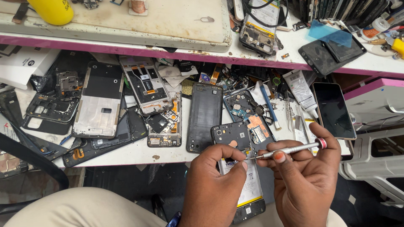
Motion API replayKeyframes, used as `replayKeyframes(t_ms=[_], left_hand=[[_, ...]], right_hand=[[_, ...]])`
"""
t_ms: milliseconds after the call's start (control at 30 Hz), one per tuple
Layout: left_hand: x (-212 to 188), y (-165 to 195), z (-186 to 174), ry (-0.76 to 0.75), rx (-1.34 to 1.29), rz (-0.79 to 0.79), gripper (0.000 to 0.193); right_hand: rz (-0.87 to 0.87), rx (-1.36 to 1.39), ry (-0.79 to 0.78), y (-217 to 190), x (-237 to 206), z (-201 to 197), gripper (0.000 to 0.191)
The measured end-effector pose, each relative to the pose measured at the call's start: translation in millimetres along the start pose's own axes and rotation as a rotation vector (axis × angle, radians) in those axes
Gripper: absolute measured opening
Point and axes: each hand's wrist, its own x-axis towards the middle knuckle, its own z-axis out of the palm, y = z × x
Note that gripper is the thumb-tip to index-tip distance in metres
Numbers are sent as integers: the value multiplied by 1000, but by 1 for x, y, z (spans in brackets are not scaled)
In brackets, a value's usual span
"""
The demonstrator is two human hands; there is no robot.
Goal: The person holds a disassembled smartphone and uses a screwdriver to remove screws from the back metal plate. They carefully unscrew multiple fasteners while holding the device steady, then place the screwdriver down and inspect the phone's internal components.
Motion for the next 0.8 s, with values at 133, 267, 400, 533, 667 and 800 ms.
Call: replayKeyframes(t_ms=[133,267,400,533,667,800], left_hand=[[0,0,-1,-14,-25,-11,17],[0,1,-1,-17,-23,-27,18],[0,4,-1,-16,-9,-35,18],[0,4,-2,-14,26,-42,20],[0,3,-2,-13,34,-22,20],[-1,3,-2,-71,-18,-100,26]], right_hand=[[9,-27,16,-1,0,1,66],[6,-15,11,-1,0,1,67],[2,-1,5,0,0,1,67],[1,9,-2,0,-1,0,66],[2,9,-5,1,-1,-1,67],[-5,30,-18,2,-2,-2,67]])
